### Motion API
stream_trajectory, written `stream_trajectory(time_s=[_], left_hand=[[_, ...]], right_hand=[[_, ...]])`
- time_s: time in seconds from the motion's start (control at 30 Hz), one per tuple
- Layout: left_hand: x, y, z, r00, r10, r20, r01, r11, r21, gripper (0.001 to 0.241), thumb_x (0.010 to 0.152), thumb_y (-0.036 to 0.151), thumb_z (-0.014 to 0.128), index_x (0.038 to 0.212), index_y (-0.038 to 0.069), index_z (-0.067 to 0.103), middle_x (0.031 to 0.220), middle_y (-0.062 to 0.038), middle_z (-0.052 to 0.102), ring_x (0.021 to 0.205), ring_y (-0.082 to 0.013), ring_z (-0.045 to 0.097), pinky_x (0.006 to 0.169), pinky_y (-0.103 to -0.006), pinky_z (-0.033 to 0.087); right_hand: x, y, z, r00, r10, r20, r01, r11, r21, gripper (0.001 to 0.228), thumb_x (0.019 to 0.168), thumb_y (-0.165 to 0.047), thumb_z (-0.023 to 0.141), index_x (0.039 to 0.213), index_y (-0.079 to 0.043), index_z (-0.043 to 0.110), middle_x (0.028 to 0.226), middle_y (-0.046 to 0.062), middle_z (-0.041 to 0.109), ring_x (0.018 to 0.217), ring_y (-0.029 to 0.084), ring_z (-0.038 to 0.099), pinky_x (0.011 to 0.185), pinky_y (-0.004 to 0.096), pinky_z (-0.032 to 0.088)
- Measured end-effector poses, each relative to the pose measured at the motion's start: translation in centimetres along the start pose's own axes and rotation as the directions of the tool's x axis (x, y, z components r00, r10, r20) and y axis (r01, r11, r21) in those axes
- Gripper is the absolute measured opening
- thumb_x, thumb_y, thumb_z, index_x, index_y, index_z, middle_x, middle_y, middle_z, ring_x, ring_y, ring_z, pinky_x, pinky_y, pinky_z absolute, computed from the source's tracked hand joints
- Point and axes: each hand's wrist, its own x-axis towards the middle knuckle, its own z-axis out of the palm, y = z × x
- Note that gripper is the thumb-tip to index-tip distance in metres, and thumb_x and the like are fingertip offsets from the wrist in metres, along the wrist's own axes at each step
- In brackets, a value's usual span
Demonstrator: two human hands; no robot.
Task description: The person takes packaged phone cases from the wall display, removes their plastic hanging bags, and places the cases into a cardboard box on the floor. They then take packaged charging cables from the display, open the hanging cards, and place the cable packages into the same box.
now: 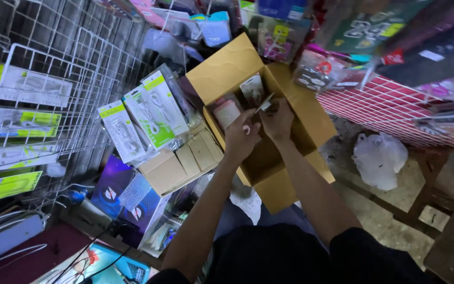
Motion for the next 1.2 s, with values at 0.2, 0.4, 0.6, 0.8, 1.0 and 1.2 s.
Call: stream_trajectory(time_s=[0.2,0.4,0.6,0.8,1.0,1.2], left_hand=[[-2.1,-2.5,-4.4,0.964,-0.265,-0.002,0.255,0.928,-0.272,0.036,0.094,0.009,0.065,0.13,0.007,0.063,0.122,-0.003,0.072,0.089,-0.0158,0.07,0.062,-0.0326,0.059],[-4.3,-5.7,-8.8,0.946,-0.273,-0.173,0.222,0.938,-0.268,0.032,0.097,0.009,0.067,0.129,0.006,0.066,0.119,-0.006,0.074,0.095,-0.0141,0.071,0.078,-0.0293,0.062],[-5.0,-6.6,-11.6,0.917,-0.338,-0.214,0.24,0.892,-0.383,0.033,0.1,0.011,0.063,0.132,0.002,0.062,0.123,-0.008,0.071,0.099,-0.015,0.071,0.079,-0.0291,0.062],[-5.3,-7.5,-12.3,0.899,-0.384,-0.209,0.263,0.856,-0.445,0.033,0.099,0.01,0.063,0.132,0.003,0.061,0.123,-0.007,0.072,0.098,-0.0143,0.069,0.079,-0.0295,0.062],[-5.1,-5.9,-13.0,0.882,-0.416,-0.221,0.279,0.839,-0.467,0.031,0.099,0.009,0.062,0.13,0.002,0.063,0.122,-0.007,0.072,0.099,-0.0137,0.07,0.08,-0.0297,0.062],[-5.8,-6.2,-13.7,0.887,-0.398,-0.236,0.258,0.849,-0.461,0.032,0.099,0.01,0.062,0.131,0.002,0.063,0.122,-0.008,0.073,0.098,-0.014,0.07,0.079,-0.03,0.062]], right_hand=[[2.1,1.8,2.2,0.999,0.047,0.019,-0.044,0.989,-0.142,0.046,0.074,-0.02,0.091,0.108,-0.002,0.065,0.101,0.019,0.075,0.098,0.036,0.071,0.087,0.046,0.056],[3.4,6.0,5.4,0.994,0.095,0.045,-0.084,0.977,-0.194,0.045,0.076,-0.021,0.089,0.109,-0.002,0.066,0.105,0.021,0.074,0.102,0.038,0.07,0.089,0.047,0.056],[4.5,6.4,7.0,0.999,0.043,0.02,-0.038,0.98,-0.195,0.046,0.076,-0.025,0.09,0.107,-0.001,0.066,0.098,0.02,0.074,0.093,0.037,0.072,0.083,0.046,0.057],[4.6,7.0,7.4,0.997,0.074,0.012,-0.07,0.977,-0.2,0.044,0.075,-0.021,0.088,0.109,-0.003,0.066,0.095,0.018,0.075,0.09,0.034,0.073,0.082,0.045,0.058],[4.7,6.6,7.3,0.993,0.113,0.023,-0.106,0.97,-0.218,0.041,0.076,-0.018,0.085,0.11,-0.003,0.067,0.097,0.018,0.076,0.093,0.034,0.074,0.085,0.044,0.058],[4.4,5.8,7.2,0.998,0.062,0.029,-0.054,0.971,-0.232,0.045,0.078,-0.02,0.086,0.114,-0.003,0.067,0.099,0.02,0.075,0.094,0.036,0.073,0.083,0.045,0.057]])
